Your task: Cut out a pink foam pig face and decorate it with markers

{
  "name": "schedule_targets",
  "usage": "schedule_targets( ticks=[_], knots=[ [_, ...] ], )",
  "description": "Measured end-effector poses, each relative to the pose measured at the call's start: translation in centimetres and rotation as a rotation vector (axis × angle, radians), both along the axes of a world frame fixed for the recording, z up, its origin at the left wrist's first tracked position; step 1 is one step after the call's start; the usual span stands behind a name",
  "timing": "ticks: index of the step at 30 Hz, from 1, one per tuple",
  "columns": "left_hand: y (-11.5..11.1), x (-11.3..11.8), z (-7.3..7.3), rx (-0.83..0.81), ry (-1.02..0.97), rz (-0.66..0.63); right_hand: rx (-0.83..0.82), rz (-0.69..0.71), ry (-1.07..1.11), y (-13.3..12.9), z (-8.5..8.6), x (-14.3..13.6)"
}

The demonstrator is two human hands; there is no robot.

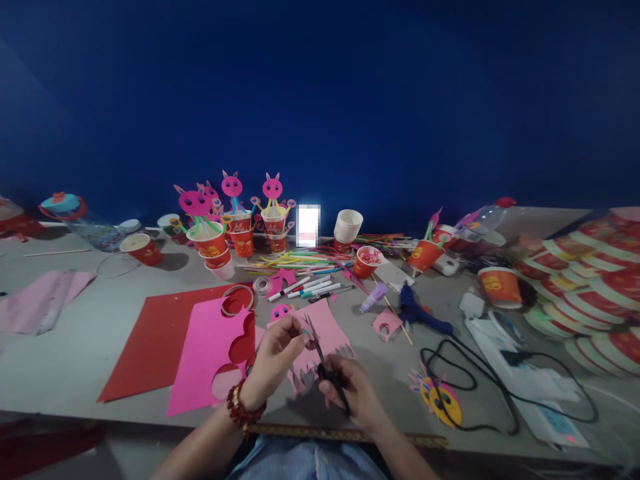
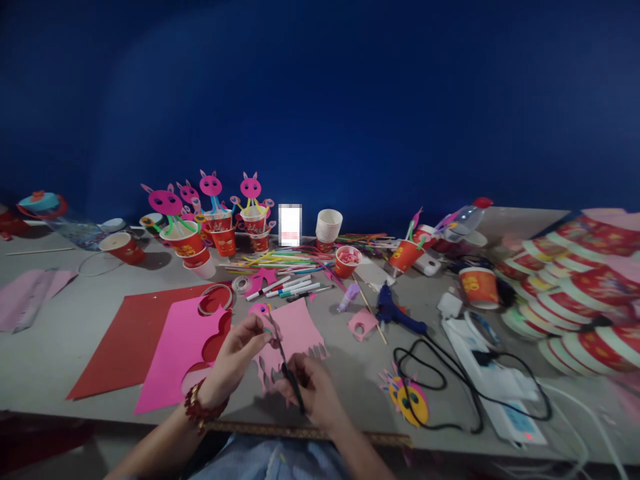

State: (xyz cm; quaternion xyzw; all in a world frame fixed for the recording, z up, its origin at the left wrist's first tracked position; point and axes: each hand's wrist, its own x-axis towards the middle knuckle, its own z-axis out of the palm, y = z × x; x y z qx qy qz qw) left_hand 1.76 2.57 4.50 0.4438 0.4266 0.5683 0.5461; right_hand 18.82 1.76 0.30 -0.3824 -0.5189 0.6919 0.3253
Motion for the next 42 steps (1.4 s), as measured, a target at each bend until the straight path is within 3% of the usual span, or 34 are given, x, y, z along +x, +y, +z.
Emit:
schedule_targets(
  ticks=[10,23,42],
  knots=[
    [0.1,-0.4,0.4,-0.015,-0.005,-0.053,0.009,0.031,-0.052,0.2,0.4,0.2],
    [0.4,-1.0,0.8,0.018,0.017,-0.131,0.028,0.078,-0.069,0.5,-0.7,0.8],
    [0.5,-1.4,-0.2,0.055,0.010,-0.185,0.043,0.089,-0.114,0.5,-0.4,0.9]
  ],
)
